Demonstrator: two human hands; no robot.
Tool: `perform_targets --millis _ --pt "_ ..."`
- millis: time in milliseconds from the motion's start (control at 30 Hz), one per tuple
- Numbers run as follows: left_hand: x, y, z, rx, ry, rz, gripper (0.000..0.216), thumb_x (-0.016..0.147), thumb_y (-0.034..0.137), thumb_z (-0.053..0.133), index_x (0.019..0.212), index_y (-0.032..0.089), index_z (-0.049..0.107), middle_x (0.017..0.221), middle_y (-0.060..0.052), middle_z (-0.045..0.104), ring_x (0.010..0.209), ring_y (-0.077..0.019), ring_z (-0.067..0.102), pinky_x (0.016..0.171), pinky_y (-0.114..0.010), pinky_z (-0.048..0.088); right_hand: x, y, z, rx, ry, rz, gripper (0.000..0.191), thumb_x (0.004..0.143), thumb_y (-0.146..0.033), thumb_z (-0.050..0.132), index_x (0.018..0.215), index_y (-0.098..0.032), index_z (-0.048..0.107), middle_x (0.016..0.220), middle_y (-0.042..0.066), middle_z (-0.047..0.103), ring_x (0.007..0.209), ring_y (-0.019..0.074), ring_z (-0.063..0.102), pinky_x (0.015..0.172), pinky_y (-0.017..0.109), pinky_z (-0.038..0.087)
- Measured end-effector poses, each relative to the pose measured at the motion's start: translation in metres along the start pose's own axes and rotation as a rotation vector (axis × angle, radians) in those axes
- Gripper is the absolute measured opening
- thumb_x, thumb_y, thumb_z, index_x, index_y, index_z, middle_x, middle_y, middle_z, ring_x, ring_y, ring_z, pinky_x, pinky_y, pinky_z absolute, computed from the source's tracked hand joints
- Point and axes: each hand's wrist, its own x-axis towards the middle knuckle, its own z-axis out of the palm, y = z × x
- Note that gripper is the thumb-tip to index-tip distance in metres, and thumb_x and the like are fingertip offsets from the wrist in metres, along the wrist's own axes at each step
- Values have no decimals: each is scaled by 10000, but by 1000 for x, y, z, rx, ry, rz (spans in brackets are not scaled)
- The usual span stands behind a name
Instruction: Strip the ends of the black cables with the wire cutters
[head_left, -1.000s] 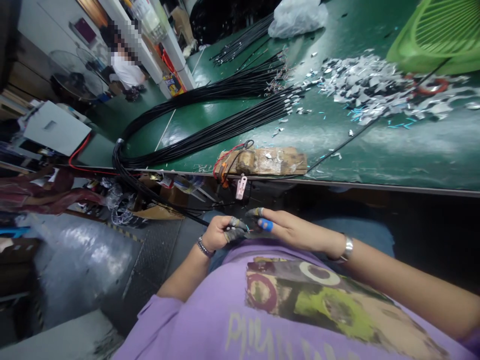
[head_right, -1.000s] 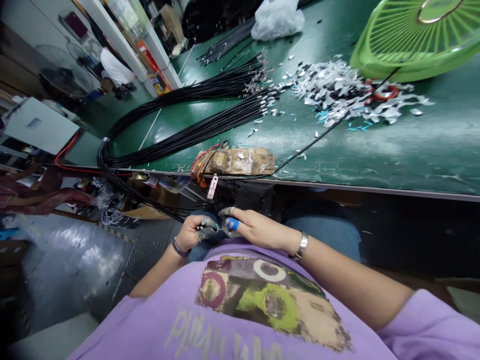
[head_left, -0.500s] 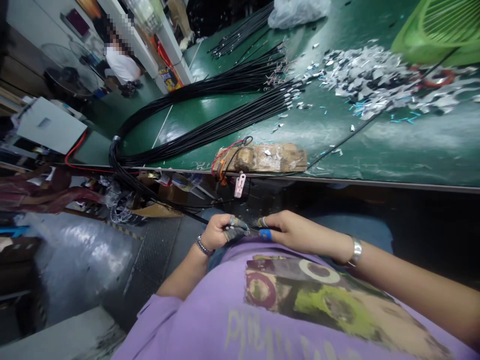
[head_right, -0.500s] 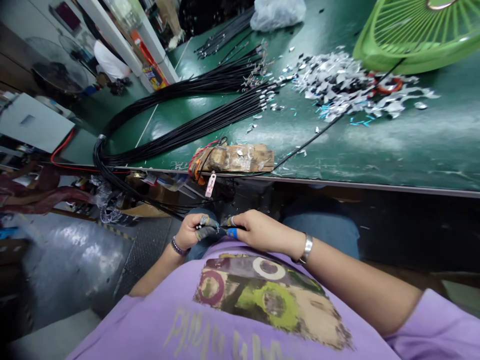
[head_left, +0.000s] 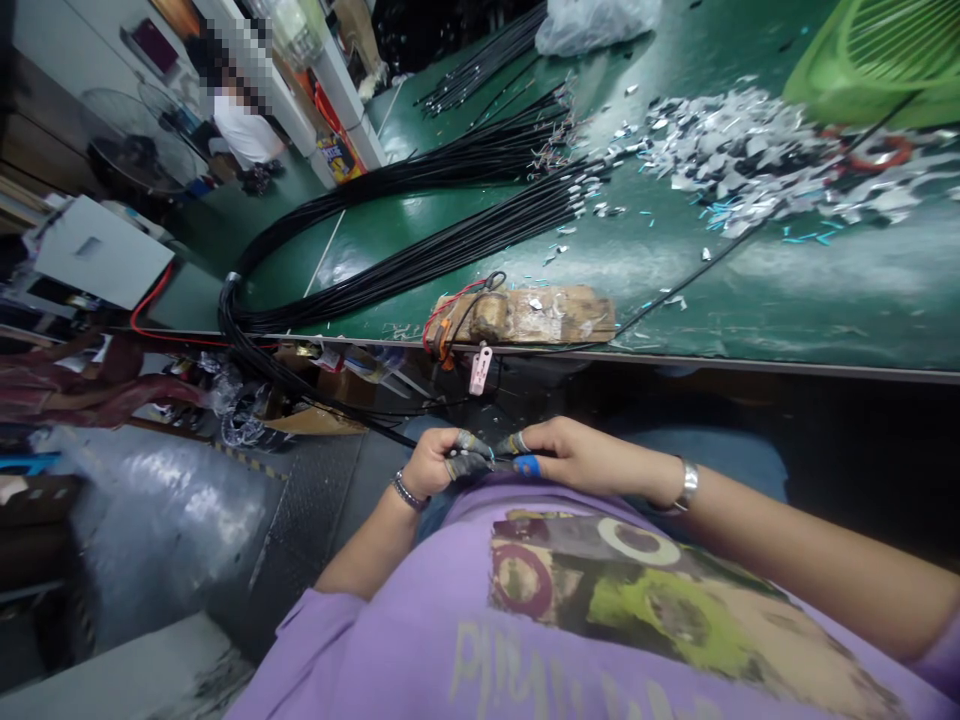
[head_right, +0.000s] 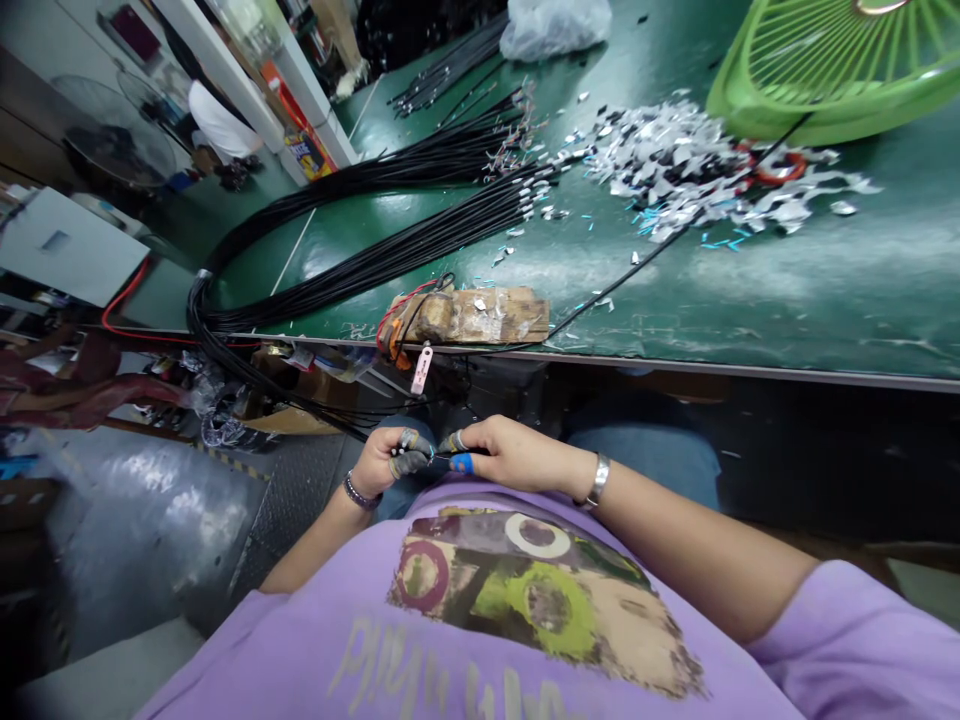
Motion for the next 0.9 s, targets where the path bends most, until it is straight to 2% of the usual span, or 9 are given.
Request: perform_targets --millis 233,367,533,900 --pt "-2 -1 -2 -33 -11 -102 420 663 515 727 636 106 639 496 18 509 446 -49 381 465 -179 344 5 5 4 67 -8 -2 431 827 -521 471 775 -131 646 687 10 579 617 126 466 590 247 391" --pt "0 -3 -2 -3 -23 -81 432 664 526 721 626 104 634 512 10 523 463 -53 395 474 -178 347 4 7 6 97 6 34 450 807 -549 486 738 -129 631 656 1 554 607 122 449 574 245 383" --pt "2 -3 -2 25 -62 -59 463 633 552 731 601 103 626 520 2 526 479 -59 402 472 -177 345 2 9 7 149 -26 68 455 793 -554 503 783 -122 643 668 1 552 615 123 446 588 252 398" --pt "2 0 0 27 -42 -52 445 642 543 728 611 107 644 529 -1 536 489 -64 405 487 -182 355 4 5 6 207 7 149 453 744 -570 550 701 -126 629 581 -29 468 558 95 363 522 229 343"
